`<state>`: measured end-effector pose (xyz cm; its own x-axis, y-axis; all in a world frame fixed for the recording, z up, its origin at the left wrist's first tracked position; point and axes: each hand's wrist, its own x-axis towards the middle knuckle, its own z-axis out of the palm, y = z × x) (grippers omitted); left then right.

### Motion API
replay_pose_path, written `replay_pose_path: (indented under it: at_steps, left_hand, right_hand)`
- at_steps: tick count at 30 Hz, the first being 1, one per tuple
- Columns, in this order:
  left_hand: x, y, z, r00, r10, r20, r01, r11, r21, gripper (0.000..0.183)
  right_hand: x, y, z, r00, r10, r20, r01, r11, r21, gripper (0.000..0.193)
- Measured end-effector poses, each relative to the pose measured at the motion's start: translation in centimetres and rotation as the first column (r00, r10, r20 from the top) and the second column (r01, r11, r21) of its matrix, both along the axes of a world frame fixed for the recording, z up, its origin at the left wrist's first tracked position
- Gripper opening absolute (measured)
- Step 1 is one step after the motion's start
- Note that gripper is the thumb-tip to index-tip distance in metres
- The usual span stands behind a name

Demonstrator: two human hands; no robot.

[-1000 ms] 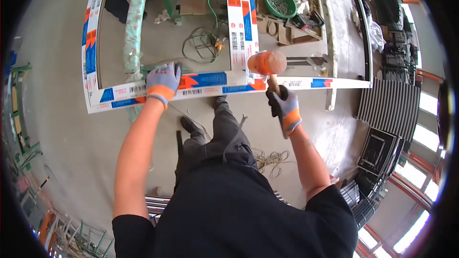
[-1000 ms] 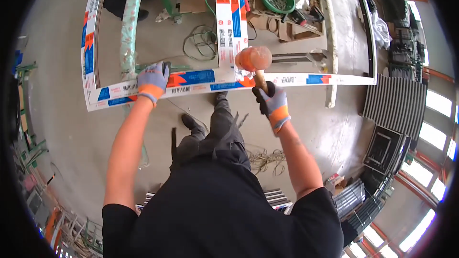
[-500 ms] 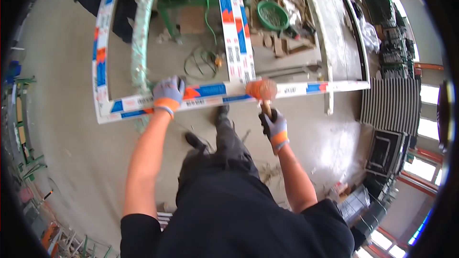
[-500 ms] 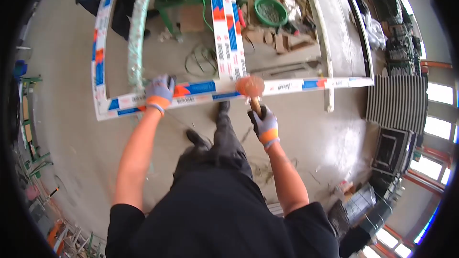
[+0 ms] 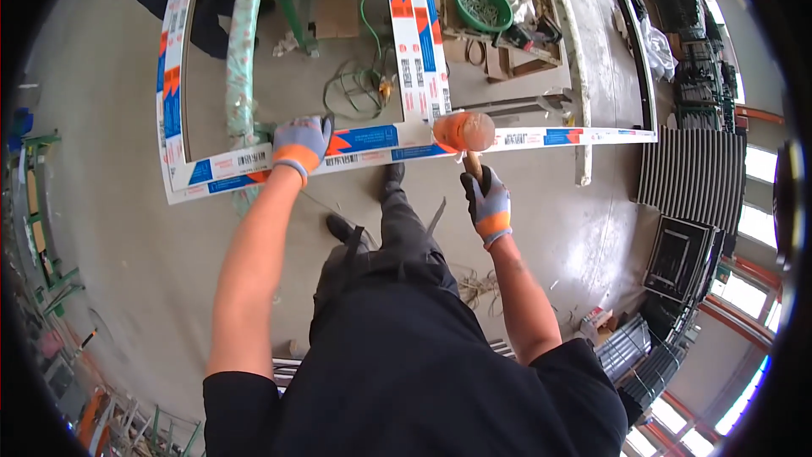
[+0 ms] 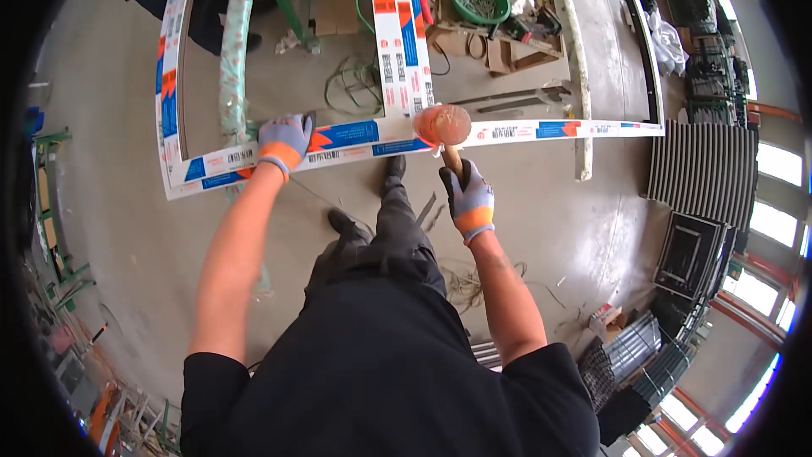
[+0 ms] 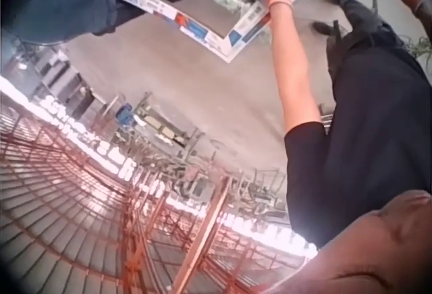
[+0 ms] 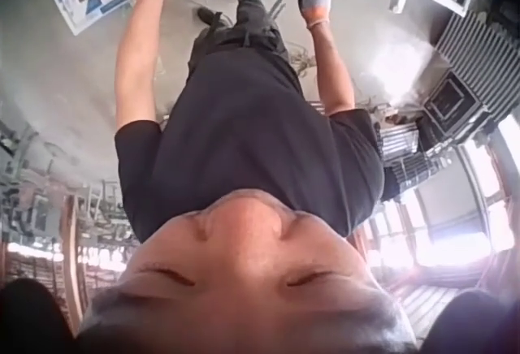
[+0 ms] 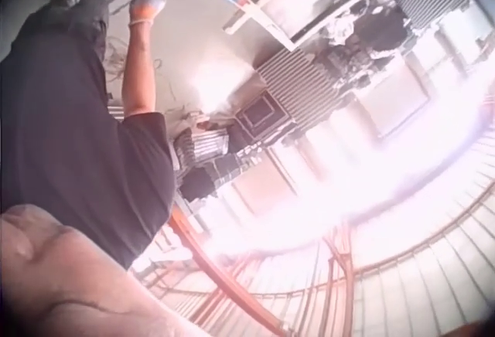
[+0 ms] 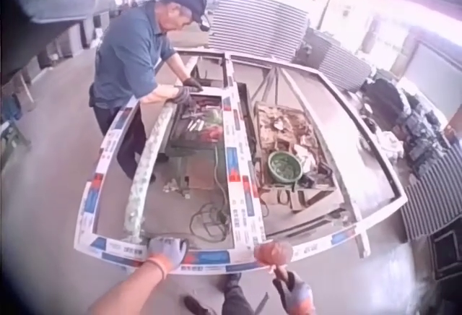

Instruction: Assembling a metal window frame by inserting glass, hammering parts into place, drilling, and applying sealant.

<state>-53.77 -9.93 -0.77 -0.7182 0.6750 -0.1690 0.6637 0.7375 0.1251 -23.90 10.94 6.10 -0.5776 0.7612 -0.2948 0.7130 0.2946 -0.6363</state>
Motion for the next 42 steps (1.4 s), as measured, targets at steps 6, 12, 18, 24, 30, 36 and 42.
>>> replay_pose_path:
  at_steps: [6,12,18,24,30,36,42]
  left_hand:
    - [0.3,1.3,1.5,0.996,0.042,0.074,-0.038,0.998,-0.053,0.047]
    - [0.6,0.9,1.0,0.995,0.06,0.078,-0.058,0.998,-0.033,0.048]
    - [0.5,0.5,0.7,0.996,0.059,0.06,-0.055,0.997,-0.057,0.046]
    - [0.5,1.5,1.6,0.99,0.097,0.098,-0.083,0.987,-0.138,0.047]
    - [0.5,2.0,1.8,0.992,0.078,0.096,-0.073,0.996,-0.051,0.048]
    - [-0.5,-1.7,-2.2,0.999,0.044,0.025,-0.045,0.999,0.031,0.045]
    - [0.3,0.6,1.6,0.967,0.025,0.254,-0.084,0.971,0.225,0.042]
  right_hand:
    - [-1.3,-2.0,1.5,0.979,0.186,0.079,-0.196,0.969,0.149,0.029]
    - [-3.8,-2.1,5.3,0.95,0.191,-0.245,-0.172,0.98,0.096,0.025]
    - [-1.5,-4.9,6.3,0.797,-0.017,-0.604,-0.017,0.999,-0.051,0.043]
    - [-4.6,-2.5,1.1,0.895,0.274,0.352,-0.343,0.928,0.148,0.033]
    - [-2.1,-2.1,3.0,0.985,0.163,0.06,-0.17,0.974,0.151,0.03]
    - [-1.6,-3.0,-0.2,0.985,-0.047,-0.168,0.039,0.998,-0.052,0.014]
    - [-4.6,-6.2,2.3,0.977,-0.074,-0.201,-0.013,0.916,-0.4,0.015]
